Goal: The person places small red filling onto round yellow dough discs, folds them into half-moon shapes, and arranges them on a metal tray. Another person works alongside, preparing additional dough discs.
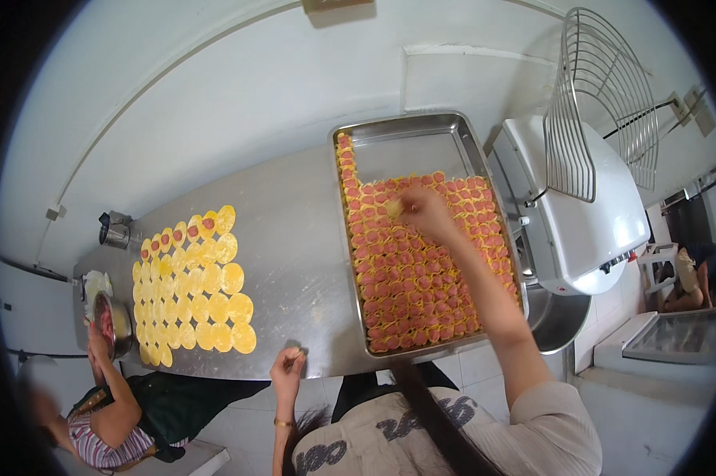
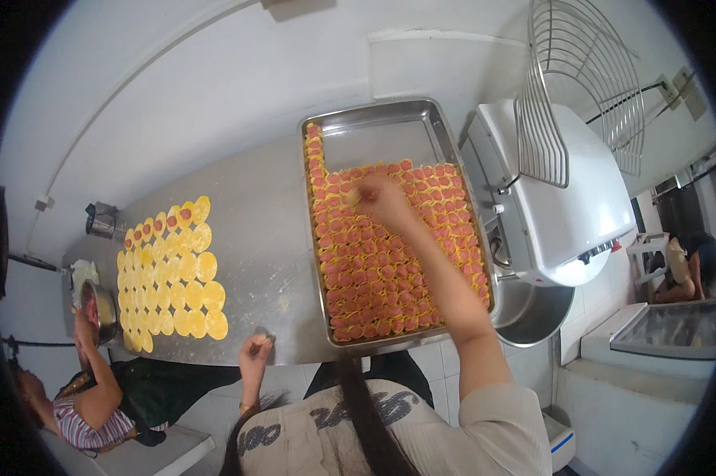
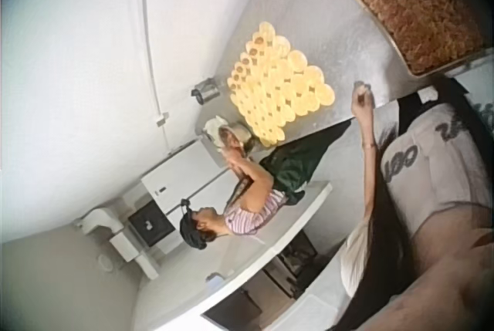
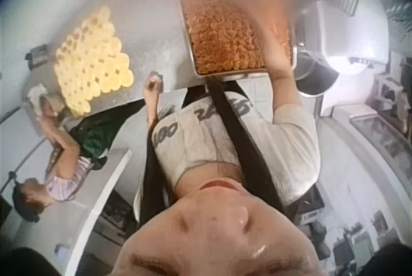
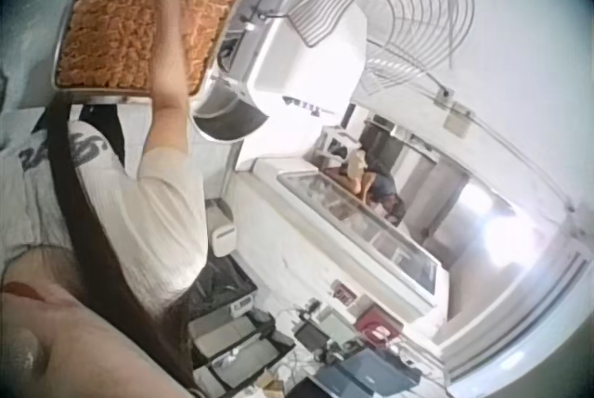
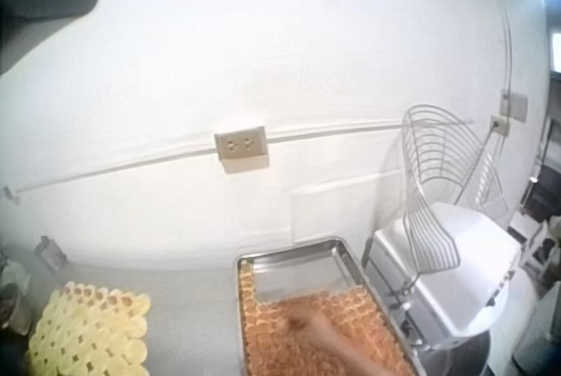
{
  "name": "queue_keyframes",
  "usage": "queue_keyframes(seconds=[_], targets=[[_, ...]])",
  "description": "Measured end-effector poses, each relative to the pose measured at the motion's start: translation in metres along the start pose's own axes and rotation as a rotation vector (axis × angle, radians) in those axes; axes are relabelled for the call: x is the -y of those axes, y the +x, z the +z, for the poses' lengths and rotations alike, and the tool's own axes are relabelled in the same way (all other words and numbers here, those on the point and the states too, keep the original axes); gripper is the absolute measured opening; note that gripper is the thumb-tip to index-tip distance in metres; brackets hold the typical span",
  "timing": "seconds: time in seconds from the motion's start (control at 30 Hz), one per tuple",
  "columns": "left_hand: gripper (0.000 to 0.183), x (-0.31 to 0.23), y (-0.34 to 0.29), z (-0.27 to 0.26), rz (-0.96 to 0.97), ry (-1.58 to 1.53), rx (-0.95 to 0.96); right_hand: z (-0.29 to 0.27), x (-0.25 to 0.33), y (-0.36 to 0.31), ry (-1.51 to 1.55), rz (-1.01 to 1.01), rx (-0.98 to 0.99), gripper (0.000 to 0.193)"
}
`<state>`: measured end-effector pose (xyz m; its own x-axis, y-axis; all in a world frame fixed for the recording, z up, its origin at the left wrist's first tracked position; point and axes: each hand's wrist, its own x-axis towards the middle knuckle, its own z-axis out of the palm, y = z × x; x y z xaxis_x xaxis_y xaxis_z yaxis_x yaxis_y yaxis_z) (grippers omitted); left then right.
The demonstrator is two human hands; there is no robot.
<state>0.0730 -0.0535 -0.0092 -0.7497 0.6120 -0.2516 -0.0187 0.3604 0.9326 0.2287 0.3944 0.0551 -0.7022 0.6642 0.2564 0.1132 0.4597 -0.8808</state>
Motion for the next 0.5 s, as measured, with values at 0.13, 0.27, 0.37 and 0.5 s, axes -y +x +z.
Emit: queue_keyframes(seconds=[0.13,0.27,0.37,0.5], targets=[[0.016,-0.004,-0.037,-0.004,-0.073,0.176,-0.109,-0.096,-0.068,0.057,-0.402,0.142,-0.084,0.029],[0.015,-0.006,-0.058,0.001,-0.089,0.267,-0.153,-0.117,-0.119,0.080,-0.616,0.218,0.053,0.023],[0.015,-0.013,-0.062,0.008,-0.078,0.359,-0.148,-0.114,-0.138,0.089,-0.698,0.228,0.239,0.023],[0.015,-0.024,-0.060,0.020,-0.007,0.411,-0.127,-0.112,-0.139,0.087,-0.706,0.198,0.366,0.026]])
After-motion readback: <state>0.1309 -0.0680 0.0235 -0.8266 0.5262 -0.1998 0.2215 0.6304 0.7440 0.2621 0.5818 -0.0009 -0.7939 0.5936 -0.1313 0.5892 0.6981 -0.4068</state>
